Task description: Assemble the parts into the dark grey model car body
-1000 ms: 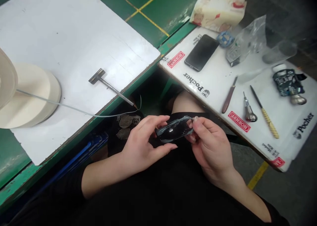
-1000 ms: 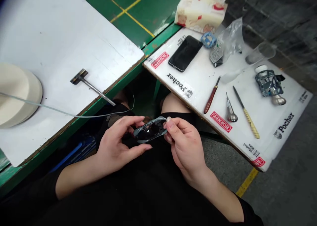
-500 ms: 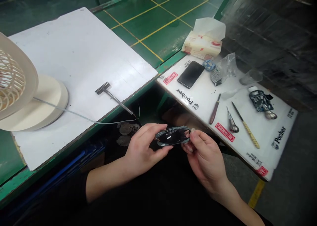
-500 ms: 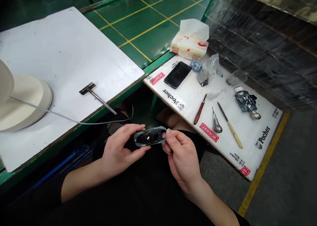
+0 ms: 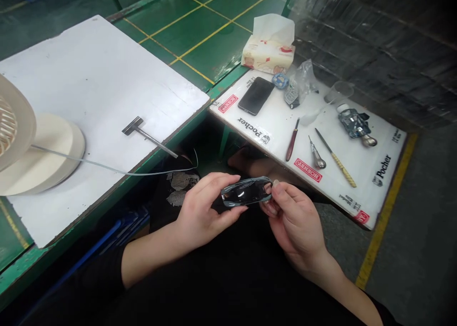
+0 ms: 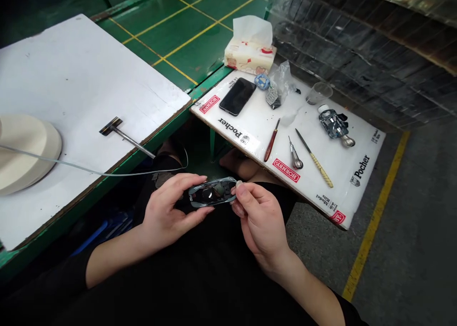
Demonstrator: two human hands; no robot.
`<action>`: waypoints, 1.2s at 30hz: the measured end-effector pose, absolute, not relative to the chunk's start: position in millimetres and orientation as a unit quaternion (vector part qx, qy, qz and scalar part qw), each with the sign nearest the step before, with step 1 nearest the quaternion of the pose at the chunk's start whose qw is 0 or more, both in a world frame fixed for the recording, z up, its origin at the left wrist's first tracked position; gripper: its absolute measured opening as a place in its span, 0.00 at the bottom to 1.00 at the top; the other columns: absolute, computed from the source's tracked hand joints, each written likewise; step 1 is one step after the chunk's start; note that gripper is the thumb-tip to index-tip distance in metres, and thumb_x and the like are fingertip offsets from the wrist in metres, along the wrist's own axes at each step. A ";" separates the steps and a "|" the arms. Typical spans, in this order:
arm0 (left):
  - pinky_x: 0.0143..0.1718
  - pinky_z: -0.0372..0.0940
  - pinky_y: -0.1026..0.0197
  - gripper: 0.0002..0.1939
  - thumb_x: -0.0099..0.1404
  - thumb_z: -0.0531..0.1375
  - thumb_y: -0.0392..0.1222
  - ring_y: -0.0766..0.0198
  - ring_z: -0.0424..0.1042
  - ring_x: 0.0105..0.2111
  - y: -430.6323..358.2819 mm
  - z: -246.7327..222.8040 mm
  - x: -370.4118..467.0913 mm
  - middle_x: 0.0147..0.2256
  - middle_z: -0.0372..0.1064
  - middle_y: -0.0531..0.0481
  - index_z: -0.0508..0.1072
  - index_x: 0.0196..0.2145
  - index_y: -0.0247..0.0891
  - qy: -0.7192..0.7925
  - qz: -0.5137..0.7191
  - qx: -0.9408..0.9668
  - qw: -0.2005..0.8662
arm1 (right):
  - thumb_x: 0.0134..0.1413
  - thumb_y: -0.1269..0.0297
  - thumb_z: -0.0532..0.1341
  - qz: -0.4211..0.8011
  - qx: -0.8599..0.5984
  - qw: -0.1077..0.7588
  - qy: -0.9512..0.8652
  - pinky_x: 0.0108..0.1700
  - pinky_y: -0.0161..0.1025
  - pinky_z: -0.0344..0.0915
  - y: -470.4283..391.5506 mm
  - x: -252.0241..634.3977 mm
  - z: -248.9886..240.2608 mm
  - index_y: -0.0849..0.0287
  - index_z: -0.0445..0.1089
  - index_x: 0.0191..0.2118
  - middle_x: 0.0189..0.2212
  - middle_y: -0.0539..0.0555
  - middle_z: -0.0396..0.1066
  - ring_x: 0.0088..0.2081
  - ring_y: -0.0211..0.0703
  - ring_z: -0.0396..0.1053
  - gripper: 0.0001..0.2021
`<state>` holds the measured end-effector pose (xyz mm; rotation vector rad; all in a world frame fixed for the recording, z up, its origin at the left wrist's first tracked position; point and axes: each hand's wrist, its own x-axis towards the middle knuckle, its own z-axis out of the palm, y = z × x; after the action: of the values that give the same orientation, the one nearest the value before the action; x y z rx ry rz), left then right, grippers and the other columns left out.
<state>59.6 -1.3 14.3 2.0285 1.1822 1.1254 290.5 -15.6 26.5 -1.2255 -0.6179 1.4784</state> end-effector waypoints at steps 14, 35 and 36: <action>0.60 0.88 0.49 0.40 0.71 0.83 0.57 0.44 0.87 0.64 -28.3 15.7 42.4 0.70 0.82 0.32 0.79 0.74 0.44 0.454 0.467 0.619 0.439 | 0.60 0.45 0.89 0.557 -0.475 0.601 -0.321 0.31 0.38 0.61 -25.2 294.9 38.7 0.56 0.84 0.34 0.29 0.51 0.71 0.29 0.37 0.60 0.22; 0.59 0.87 0.51 0.30 0.74 0.78 0.43 0.50 0.92 0.54 -54.9 36.3 54.0 0.58 0.91 0.42 0.80 0.70 0.42 0.501 0.438 0.731 0.152 | 0.59 0.43 0.88 0.634 -0.447 0.530 -0.343 0.30 0.37 0.60 -28.0 268.5 46.4 0.56 0.88 0.34 0.23 0.49 0.66 0.27 0.36 0.58 0.22; 0.59 0.87 0.51 0.29 0.74 0.78 0.42 0.51 0.92 0.53 -55.2 37.1 52.8 0.57 0.91 0.42 0.80 0.69 0.42 0.506 0.437 0.728 0.151 | 0.59 0.43 0.88 0.637 -0.446 0.526 -0.344 0.30 0.37 0.60 -27.2 267.0 46.5 0.57 0.88 0.34 0.23 0.49 0.66 0.27 0.37 0.58 0.22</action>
<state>52.8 -55.2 37.1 2.0905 1.4539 1.2535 267.0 -27.2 46.5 -1.0670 -0.8218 1.5241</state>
